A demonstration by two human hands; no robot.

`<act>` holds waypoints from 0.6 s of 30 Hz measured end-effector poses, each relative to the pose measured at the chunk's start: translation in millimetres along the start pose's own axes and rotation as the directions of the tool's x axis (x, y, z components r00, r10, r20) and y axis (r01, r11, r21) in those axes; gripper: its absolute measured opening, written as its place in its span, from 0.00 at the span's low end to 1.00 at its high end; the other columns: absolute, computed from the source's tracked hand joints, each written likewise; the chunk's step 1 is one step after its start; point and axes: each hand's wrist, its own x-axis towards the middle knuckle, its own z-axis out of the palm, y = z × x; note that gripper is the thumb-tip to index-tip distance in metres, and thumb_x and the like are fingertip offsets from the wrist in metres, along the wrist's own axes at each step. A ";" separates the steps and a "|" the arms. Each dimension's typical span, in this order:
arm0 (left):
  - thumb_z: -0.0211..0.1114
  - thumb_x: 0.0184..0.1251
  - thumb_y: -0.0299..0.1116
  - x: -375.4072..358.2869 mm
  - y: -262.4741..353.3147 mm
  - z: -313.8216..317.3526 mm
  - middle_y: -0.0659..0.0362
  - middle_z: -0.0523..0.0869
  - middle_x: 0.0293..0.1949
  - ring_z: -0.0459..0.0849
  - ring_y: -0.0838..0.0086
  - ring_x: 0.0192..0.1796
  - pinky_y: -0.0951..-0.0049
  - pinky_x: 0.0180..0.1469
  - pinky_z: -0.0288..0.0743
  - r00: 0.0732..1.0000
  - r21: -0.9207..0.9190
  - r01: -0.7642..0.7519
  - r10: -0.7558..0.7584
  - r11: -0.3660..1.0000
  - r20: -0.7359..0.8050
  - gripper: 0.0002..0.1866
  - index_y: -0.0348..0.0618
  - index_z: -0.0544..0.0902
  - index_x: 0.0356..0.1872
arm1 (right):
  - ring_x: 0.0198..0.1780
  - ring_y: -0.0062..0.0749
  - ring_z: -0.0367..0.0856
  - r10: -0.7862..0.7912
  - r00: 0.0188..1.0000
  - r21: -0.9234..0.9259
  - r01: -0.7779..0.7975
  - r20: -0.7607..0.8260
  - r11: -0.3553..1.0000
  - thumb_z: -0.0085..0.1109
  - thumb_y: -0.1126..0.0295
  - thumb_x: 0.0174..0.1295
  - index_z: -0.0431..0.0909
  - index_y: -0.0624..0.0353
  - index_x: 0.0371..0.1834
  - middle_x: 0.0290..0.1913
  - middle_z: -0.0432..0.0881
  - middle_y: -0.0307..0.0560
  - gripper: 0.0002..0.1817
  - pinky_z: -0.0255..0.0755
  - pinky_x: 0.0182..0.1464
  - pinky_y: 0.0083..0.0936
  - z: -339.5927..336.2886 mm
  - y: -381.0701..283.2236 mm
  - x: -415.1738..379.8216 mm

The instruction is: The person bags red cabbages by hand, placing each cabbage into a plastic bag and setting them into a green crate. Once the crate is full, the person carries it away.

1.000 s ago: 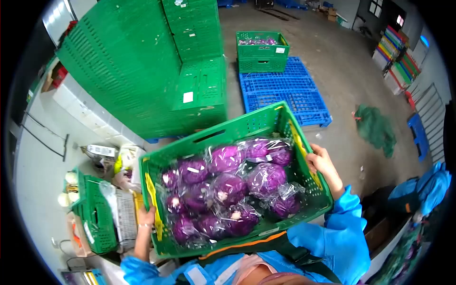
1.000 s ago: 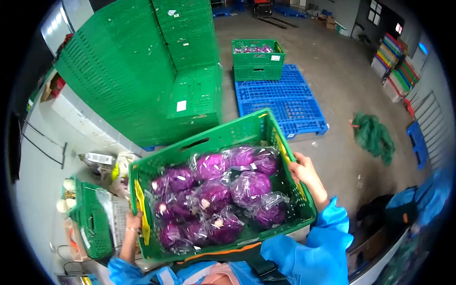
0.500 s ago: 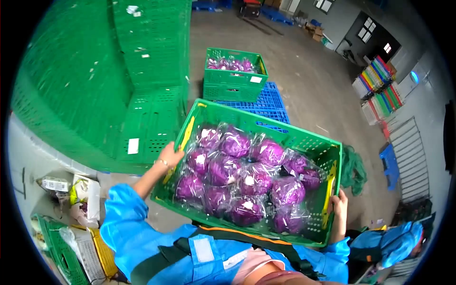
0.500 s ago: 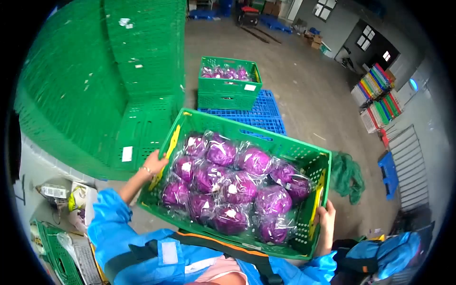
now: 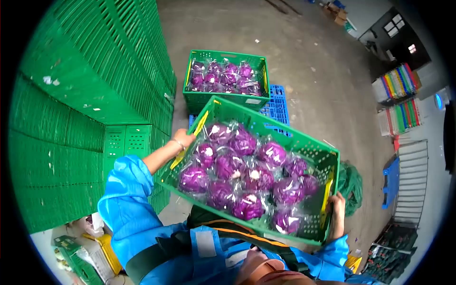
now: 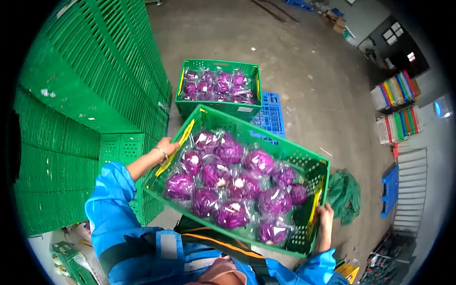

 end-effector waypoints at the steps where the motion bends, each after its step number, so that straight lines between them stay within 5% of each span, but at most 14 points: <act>1: 0.63 0.50 0.43 -5.7 6.4 -5.8 0.42 0.84 0.33 0.85 0.55 0.38 0.63 0.42 0.76 0.999 -0.090 0.022 -0.025 0.996 -0.030 0.22 0.30 0.82 0.37 | 0.09 0.26 0.63 -0.009 1.000 -0.032 0.010 0.025 0.999 0.47 0.73 0.53 0.72 0.60 0.37 0.15 0.67 0.40 0.09 0.56 0.11 0.23 -0.2 -19.2 13.4; 3: 0.63 0.51 0.42 -1.0 -21.3 -2.6 0.44 0.85 0.32 0.85 0.58 0.36 0.65 0.40 0.76 0.969 -0.005 -0.009 0.008 1.000 -0.248 0.20 0.33 0.83 0.37 | 0.09 0.26 0.62 -0.083 0.994 0.038 0.081 0.075 0.996 0.47 0.72 0.54 0.72 0.59 0.34 0.15 0.67 0.40 0.07 0.56 0.11 0.24 -3.3 -21.7 21.7; 6: 0.63 0.51 0.43 -50.4 -31.8 -4.5 0.46 0.85 0.29 0.85 0.61 0.32 0.65 0.37 0.76 0.937 -0.174 0.035 -0.093 0.984 -0.337 0.20 0.34 0.84 0.34 | 0.10 0.26 0.63 -0.182 0.978 0.055 0.177 0.098 0.983 0.47 0.72 0.54 0.71 0.60 0.32 0.16 0.67 0.40 0.05 0.56 0.12 0.23 -4.0 -10.6 47.2; 7: 0.63 0.50 0.43 -73.2 -58.0 6.8 0.48 0.85 0.28 0.84 0.63 0.31 0.65 0.36 0.76 0.913 -0.158 0.002 -0.067 0.987 -0.402 0.19 0.35 0.84 0.33 | 0.10 0.26 0.63 -0.204 0.977 0.156 0.192 0.062 0.969 0.47 0.73 0.54 0.70 0.59 0.31 0.16 0.68 0.40 0.04 0.57 0.12 0.23 -7.5 56.8 21.6; 9: 0.63 0.48 0.43 -95.8 -71.4 22.3 0.52 0.84 0.23 0.81 0.66 0.25 0.64 0.29 0.74 0.884 -0.184 -0.088 -0.009 0.979 -0.468 0.17 0.36 0.83 0.29 | 0.11 0.25 0.64 -0.257 0.965 0.178 0.245 0.049 0.953 0.47 0.73 0.54 0.69 0.59 0.28 0.16 0.68 0.40 0.02 0.58 0.12 0.24 -15.5 91.4 30.0; 11: 0.63 0.49 0.39 -132.4 -86.2 37.6 0.55 0.83 0.21 0.80 0.69 0.22 0.66 0.26 0.72 0.895 -0.483 -0.103 -0.131 0.870 -0.427 0.13 0.37 0.83 0.27 | 0.13 0.24 0.64 -0.317 0.945 0.153 0.302 0.085 0.941 0.48 0.73 0.55 0.68 0.58 0.27 0.16 0.67 0.38 0.02 0.59 0.15 0.23 -23.7 118.9 38.4; 13: 0.63 0.51 0.35 -212.8 -94.6 41.7 0.58 0.81 0.19 0.78 0.74 0.21 0.72 0.23 0.70 0.829 -0.124 -0.161 0.066 0.979 -0.556 0.13 0.36 0.83 0.34 | 0.13 0.26 0.63 -0.336 0.929 0.209 0.301 0.155 0.930 0.47 0.74 0.57 0.66 0.57 0.26 0.16 0.67 0.39 0.03 0.59 0.16 0.22 -34.7 136.8 15.3; 16: 0.64 0.51 0.33 -213.7 -72.2 60.9 0.58 0.82 0.24 0.77 0.78 0.22 0.76 0.23 0.69 0.841 -0.418 -0.190 -0.072 0.888 -0.536 0.26 0.32 0.76 0.53 | 0.14 0.27 0.65 -0.307 0.933 0.228 0.263 0.186 0.937 0.49 0.72 0.57 0.67 0.59 0.27 0.18 0.68 0.41 0.04 0.61 0.17 0.24 -33.5 134.0 63.1; 17: 0.61 0.52 0.38 -218.3 -69.5 68.9 0.54 0.85 0.27 0.81 0.71 0.30 0.69 0.35 0.73 0.838 -0.451 -0.153 -0.126 0.880 -0.531 0.16 0.38 0.85 0.37 | 0.14 0.28 0.65 -0.287 0.938 0.232 0.240 0.193 0.943 0.49 0.72 0.57 0.68 0.59 0.28 0.18 0.68 0.42 0.04 0.61 0.18 0.24 -36.5 140.4 66.4; 18: 0.61 0.52 0.37 -221.9 -69.0 71.8 0.55 0.85 0.27 0.81 0.72 0.29 0.69 0.35 0.73 0.827 -0.441 -0.180 -0.107 0.879 -0.552 0.17 0.38 0.84 0.39 | 0.15 0.28 0.66 -0.265 0.948 0.209 0.227 0.176 0.951 0.50 0.72 0.57 0.69 0.60 0.28 0.18 0.69 0.42 0.04 0.61 0.18 0.25 -38.1 143.8 71.4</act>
